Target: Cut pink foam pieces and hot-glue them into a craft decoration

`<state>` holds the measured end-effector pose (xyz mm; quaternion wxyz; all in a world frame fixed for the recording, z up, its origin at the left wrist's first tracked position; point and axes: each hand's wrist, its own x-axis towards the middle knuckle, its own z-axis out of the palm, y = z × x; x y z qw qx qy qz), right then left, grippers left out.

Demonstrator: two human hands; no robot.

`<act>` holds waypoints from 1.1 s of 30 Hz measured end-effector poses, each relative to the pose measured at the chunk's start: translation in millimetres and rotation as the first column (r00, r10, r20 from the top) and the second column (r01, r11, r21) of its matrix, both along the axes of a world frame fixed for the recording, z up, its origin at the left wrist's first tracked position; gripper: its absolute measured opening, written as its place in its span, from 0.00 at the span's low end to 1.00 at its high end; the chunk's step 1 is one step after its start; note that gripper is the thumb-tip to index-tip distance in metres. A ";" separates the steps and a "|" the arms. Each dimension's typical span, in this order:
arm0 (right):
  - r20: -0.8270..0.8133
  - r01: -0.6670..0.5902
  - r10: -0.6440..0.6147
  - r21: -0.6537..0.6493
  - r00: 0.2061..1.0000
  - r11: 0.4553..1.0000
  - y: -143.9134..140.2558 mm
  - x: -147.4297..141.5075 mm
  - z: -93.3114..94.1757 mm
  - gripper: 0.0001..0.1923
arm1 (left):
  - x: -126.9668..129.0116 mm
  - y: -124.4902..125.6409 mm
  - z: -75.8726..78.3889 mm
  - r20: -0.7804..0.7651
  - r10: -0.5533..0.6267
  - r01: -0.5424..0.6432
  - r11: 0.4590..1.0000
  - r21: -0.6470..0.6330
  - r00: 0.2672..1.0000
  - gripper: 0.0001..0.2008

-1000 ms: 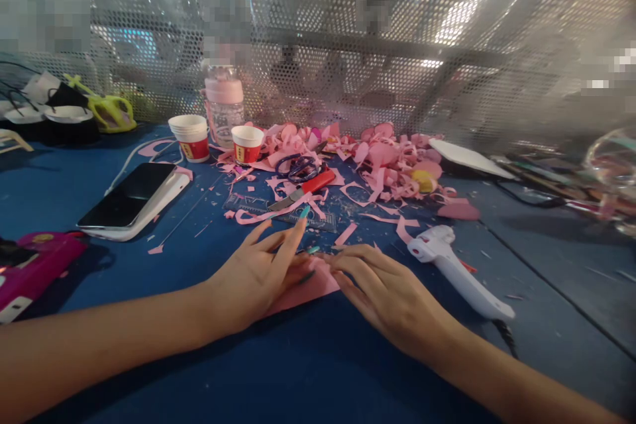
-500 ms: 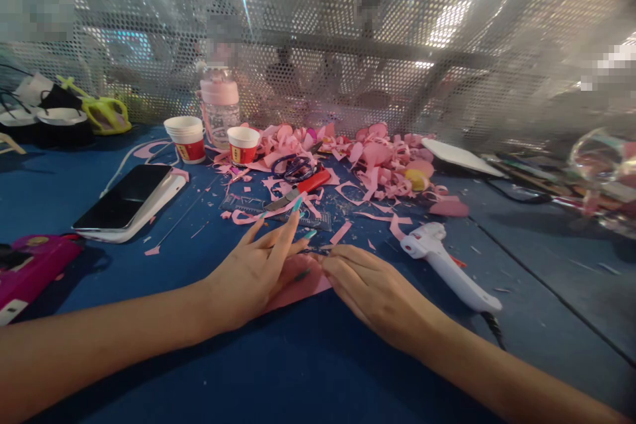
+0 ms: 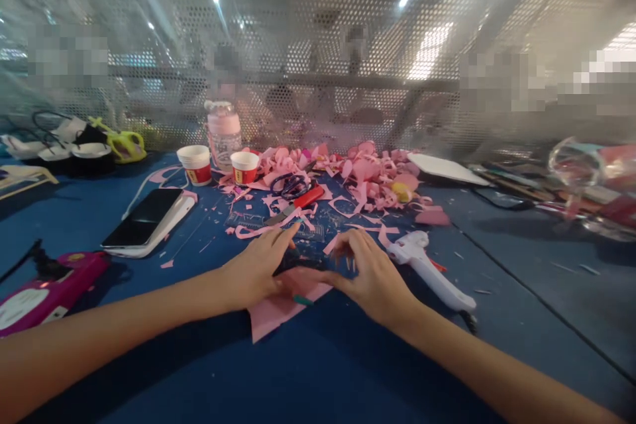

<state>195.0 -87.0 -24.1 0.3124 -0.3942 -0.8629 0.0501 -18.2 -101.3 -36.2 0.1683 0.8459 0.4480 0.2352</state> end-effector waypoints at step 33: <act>-0.503 -0.077 -0.155 -0.409 0.850 0.909 39.1 6.7 -12.3 0.21 | 30.8 97.4 35.8 0.380 -0.210 0.390 0.777 -0.495 0.901 0.22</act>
